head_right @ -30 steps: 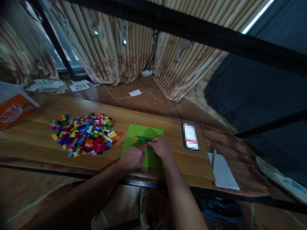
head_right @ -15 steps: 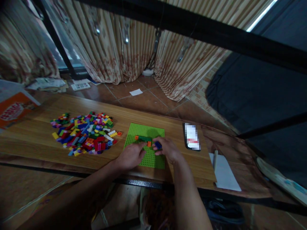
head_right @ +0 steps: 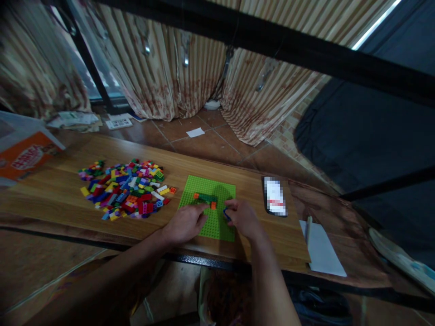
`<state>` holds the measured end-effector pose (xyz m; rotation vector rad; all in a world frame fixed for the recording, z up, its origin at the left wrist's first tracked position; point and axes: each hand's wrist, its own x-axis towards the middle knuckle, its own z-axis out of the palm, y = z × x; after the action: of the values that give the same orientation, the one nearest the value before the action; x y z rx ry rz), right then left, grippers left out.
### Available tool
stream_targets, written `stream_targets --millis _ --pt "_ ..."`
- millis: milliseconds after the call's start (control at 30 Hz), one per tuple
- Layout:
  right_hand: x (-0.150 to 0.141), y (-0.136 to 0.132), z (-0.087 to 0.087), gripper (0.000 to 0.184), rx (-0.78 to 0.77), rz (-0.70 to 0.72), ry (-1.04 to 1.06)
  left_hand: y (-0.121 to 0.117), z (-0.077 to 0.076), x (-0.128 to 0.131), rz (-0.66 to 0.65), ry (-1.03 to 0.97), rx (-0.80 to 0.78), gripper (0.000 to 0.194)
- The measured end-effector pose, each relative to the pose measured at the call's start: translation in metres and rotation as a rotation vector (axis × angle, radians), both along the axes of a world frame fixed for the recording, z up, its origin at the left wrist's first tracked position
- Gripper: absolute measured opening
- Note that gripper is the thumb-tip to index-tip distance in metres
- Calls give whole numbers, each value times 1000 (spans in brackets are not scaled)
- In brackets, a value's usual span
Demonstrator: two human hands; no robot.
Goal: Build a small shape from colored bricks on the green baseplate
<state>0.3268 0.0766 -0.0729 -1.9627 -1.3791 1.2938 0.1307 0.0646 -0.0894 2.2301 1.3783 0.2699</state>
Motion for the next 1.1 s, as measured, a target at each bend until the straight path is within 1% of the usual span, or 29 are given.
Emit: stream_targets --millis 67,200,267,300,367,433,500,600,700,767,867,933,1000,1100 --pt "-3 -3 0 30 62 63 -210 -1 0 -1 -14 -2 -7 33" --pt "-16 -8 1 24 243 207 -606 -6 -2 0 -41 -38 -14 30" --pt "-26 -9 1 20 264 240 -712 -9 -2 1 -50 -41 -23 28" --pt "-31 -9 0 19 262 255 -732 -9 -2 2 -54 -41 -28 27" --pt "-39 -10 -1 17 254 282 -713 -10 -1 2 -59 -42 -40 25" --pt "-42 -10 -2 16 245 298 -637 -9 1 1 -56 -53 -56 24" --pt "-38 -9 -2 20 235 296 -553 -7 1 0 -42 -69 -78 25" --pt "-23 -8 -3 27 218 292 -496 -5 1 -1 -29 -94 -92 27" --pt "-9 -10 -5 28 174 322 -436 -6 0 -1 -26 -102 -93 26" --pt "-6 -12 -6 30 146 339 -378 -5 -1 -1 -14 -108 -93 27" --pt "-11 -16 -4 32 109 389 -309 -4 -1 -2 21 -111 -102 34" --pt "-19 -20 -1 33 99 425 -304 -3 -1 -3 34 -102 -119 36" --pt "-27 -22 2 31 110 439 -353 -1 0 -3 30 -98 -128 36" --pt "-35 -24 6 21 148 455 -452 0 2 -3 13 -103 -132 33"
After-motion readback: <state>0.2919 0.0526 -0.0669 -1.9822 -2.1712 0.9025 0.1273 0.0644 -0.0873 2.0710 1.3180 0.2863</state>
